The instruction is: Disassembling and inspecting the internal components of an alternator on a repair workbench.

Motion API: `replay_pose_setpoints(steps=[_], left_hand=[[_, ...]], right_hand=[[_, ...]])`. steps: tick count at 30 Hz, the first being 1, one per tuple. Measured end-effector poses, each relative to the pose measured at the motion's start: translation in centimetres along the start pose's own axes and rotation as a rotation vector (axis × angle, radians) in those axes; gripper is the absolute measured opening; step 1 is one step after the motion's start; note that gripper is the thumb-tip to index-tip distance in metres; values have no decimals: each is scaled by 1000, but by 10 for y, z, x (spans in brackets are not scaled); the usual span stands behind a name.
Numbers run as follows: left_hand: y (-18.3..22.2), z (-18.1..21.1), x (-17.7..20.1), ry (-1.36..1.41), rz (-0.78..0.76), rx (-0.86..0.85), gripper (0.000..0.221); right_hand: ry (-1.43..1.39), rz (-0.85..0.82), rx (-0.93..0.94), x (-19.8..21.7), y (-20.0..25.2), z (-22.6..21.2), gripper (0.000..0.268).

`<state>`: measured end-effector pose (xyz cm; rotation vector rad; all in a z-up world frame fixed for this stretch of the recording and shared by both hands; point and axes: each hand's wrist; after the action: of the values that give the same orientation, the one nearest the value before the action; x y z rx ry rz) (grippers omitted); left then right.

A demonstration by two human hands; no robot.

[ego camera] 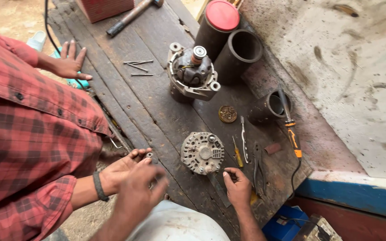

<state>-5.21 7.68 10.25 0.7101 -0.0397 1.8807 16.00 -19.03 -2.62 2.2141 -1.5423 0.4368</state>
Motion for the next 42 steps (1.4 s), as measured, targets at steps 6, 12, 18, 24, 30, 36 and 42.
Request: replay_pose_setpoints(steps=[6, 12, 18, 24, 30, 36, 42], left_hand=[[-39, -13, 26, -587, 523, -330, 36], [-50, -13, 23, -630, 312, -107, 27], [-57, 18, 0, -599, 291, -110, 23], [-56, 81, -78, -222, -32, -143, 33], [-73, 99, -134, -319, -390, -306, 53], [-80, 93, -138, -297, -453, -332, 60], [-74, 45, -110, -216, -443, 21, 50]], right_hand=[[-175, 20, 58, 16, -10, 54, 17], [-112, 145, -95, 39, -12, 49, 18], [-355, 106, -104, 46, 0, 50, 16], [-710, -295, -327, 39, 34, 4, 15], [-1099, -550, -403, 35, 39, 10, 27], [-631, -404, -429, 31, -13, 44, 24], [78, -65, 118, 16, -64, 49, 24]])
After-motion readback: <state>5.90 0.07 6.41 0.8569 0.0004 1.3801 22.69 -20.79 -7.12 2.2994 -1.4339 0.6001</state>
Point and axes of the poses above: each hand's wrist, its own y-axis away from the middle knuckle, its own x-axis out of the back of the hand, z = x × y, and after that the axes turned 4 degrees about -y, right-handed
